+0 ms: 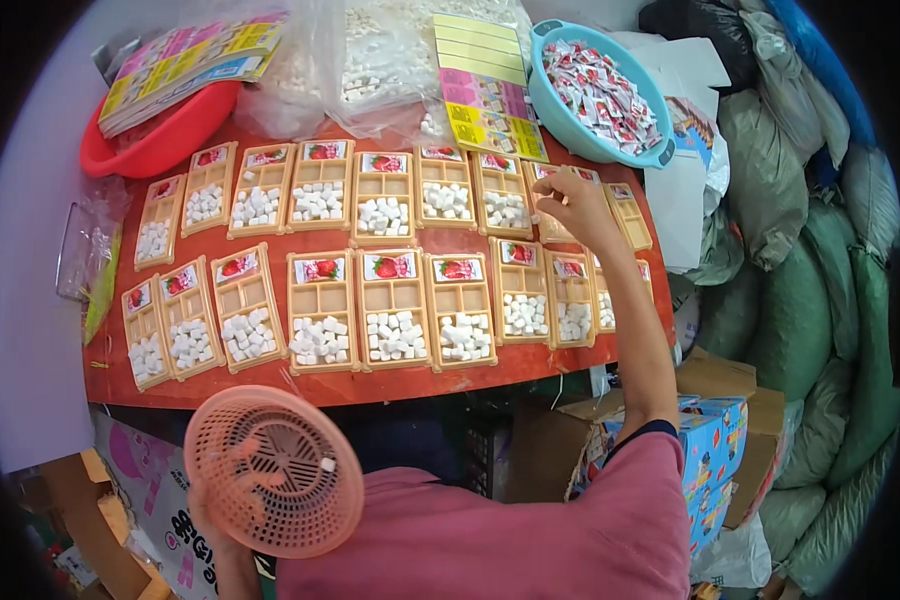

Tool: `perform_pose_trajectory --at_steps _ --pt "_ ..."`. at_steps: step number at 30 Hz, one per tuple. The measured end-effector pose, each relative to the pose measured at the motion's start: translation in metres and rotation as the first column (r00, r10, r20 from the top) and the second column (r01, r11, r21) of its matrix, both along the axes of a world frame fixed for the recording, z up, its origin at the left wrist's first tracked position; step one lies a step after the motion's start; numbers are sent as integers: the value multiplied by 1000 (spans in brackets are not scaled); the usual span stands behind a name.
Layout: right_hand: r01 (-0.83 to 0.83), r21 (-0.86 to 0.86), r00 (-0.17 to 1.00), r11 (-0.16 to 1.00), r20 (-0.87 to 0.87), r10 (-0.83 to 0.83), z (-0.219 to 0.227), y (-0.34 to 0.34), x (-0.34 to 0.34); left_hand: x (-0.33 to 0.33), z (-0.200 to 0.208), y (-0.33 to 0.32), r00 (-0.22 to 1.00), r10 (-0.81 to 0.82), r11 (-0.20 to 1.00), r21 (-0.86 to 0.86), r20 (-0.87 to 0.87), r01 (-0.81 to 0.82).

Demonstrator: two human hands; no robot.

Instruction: Packaging small white items into individual compartments of plastic trays.

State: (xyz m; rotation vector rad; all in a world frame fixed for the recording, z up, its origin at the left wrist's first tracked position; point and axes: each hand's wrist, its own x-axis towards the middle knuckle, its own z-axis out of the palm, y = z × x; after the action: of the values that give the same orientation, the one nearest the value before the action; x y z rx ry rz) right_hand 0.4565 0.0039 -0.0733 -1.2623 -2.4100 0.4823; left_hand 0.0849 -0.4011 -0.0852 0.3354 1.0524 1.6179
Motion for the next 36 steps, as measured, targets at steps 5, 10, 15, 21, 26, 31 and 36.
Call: perform_pose_trajectory --at_steps 5,10,15,21,26,31,36 --pt "-1 128 969 992 246 -30 -21 -2 9 -1 -10 -6 928 369 923 -100 -45 -372" --pt "33 155 968 987 241 -70 -21 -3 8 3 -7 0 858 504 846 -142 -105 -514" --pt "53 -20 998 998 31 -52 -7 -2 -5 -21 -40 -35 934 357 925 -135 -19 -356" --pt "78 -52 990 996 -113 -84 24 -1 -64 -26 -50 -43 954 287 953 -128 85 -275" --pt "-168 131 977 977 -110 183 11 45 -143 -20 -44 -32 951 277 960 -6 137 -279" --pt "-4 15 945 1000 328 -1 -6 95 -176 -38 -62 -34 953 97 986 104 286 -131" --pt "96 218 832 971 518 -198 0 140 -159 -44 -61 -34 945 176 975 81 276 -205"
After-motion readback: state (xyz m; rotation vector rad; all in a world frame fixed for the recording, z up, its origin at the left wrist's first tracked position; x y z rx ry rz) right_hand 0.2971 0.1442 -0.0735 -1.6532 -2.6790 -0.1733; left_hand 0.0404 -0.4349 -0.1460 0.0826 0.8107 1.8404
